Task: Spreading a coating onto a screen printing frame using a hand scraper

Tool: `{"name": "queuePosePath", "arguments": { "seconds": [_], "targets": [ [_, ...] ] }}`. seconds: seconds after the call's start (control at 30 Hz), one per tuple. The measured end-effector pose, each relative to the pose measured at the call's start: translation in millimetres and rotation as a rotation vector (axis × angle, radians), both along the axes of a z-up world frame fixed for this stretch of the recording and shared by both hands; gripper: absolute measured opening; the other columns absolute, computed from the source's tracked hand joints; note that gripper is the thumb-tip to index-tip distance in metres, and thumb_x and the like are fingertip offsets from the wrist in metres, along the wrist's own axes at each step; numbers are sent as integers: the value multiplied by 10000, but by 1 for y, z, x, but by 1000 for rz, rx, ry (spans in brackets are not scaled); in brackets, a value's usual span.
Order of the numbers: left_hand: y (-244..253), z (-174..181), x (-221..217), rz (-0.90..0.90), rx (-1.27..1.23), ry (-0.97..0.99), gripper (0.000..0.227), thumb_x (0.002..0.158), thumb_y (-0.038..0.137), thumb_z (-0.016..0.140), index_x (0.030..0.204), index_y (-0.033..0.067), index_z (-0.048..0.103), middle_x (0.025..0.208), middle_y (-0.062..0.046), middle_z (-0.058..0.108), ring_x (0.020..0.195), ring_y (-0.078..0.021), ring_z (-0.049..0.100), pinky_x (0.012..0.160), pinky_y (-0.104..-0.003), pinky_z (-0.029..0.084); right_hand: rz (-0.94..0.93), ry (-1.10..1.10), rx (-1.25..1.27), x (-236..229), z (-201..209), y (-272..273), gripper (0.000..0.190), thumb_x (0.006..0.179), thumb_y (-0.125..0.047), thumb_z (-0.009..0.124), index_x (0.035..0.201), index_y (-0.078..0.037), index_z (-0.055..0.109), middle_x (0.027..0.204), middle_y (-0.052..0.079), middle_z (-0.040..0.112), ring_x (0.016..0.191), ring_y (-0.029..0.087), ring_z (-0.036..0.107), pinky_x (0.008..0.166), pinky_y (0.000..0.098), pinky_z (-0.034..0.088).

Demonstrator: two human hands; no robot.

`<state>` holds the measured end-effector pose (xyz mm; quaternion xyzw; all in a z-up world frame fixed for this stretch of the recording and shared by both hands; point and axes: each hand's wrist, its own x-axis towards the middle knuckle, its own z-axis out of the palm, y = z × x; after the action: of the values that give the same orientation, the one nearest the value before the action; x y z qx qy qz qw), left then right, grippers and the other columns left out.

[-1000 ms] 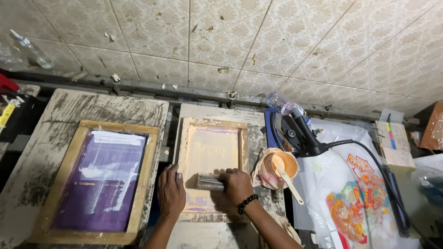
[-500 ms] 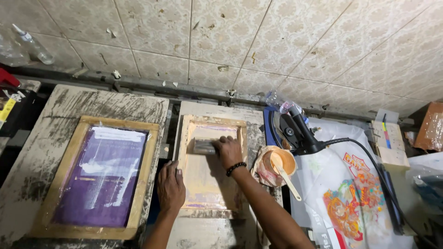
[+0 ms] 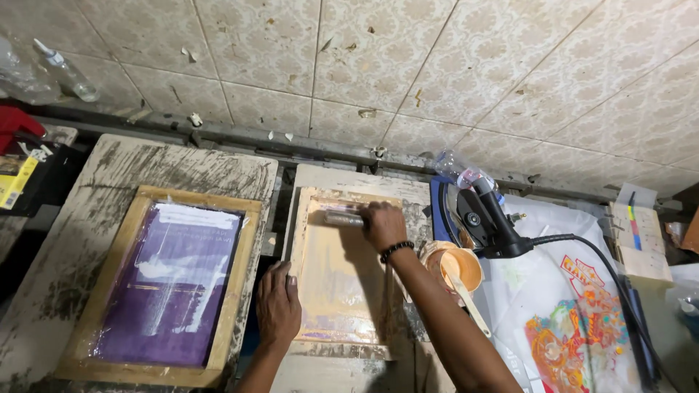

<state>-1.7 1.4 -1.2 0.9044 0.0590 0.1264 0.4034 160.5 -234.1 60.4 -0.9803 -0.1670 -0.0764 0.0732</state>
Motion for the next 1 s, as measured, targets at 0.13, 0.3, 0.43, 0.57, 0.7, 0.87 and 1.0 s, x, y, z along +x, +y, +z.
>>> {"name": "queuePosePath", "arguments": {
  "seconds": [0.13,0.3,0.43,0.57,0.7,0.87,1.0],
  "targets": [
    [-1,4,5,-1,-16,34,434,1089,326,342,1342,121,631,1397,-127,595,1349,-320,526,1062,-476,431,-102,150,18,15,-16,-2,256,920,-114,717,1127,-261,750,796,22,719,704,186,656,599,316,605],
    [-2,-1,1,20,-4,17,420,1084,330,362,1347,146,633,1410,-101,600,1326,-312,545,1051,-477,431,-77,320,-81,-45,-9,-6,97,984,-174,635,996,-201,728,685,6,635,577,163,611,521,278,562],
    [-2,0,5,11,16,-53,420,1094,308,368,1331,107,649,1381,-135,617,1291,-347,564,1045,-488,438,60,209,25,-103,-2,-4,101,802,-152,686,865,-193,753,697,53,676,639,276,654,501,417,531],
    [-2,4,4,-2,-2,-37,415,1088,309,375,1342,108,636,1411,-132,595,1303,-343,549,1040,-486,438,-35,299,11,-149,9,6,59,910,-196,768,957,-230,758,643,-26,646,573,155,582,468,263,533],
    [-1,-1,1,22,18,-5,376,1070,283,419,1335,131,638,1413,-126,596,1315,-335,544,1049,-487,434,17,458,94,-152,15,4,86,883,-176,778,966,-163,761,740,21,736,619,161,678,586,267,616],
    [0,-2,13,17,48,-71,393,1082,293,385,1339,140,641,1382,-114,610,1302,-331,551,1056,-486,423,61,78,184,-72,11,14,226,724,37,681,836,-140,767,697,72,691,608,286,638,474,421,494],
    [-5,-5,-3,33,60,-17,383,1070,299,404,1321,156,656,1393,-112,608,1311,-327,548,1062,-485,421,13,-157,116,-67,-40,17,275,790,-95,815,1041,-176,738,809,72,723,716,257,634,771,455,507]
  ]
}}
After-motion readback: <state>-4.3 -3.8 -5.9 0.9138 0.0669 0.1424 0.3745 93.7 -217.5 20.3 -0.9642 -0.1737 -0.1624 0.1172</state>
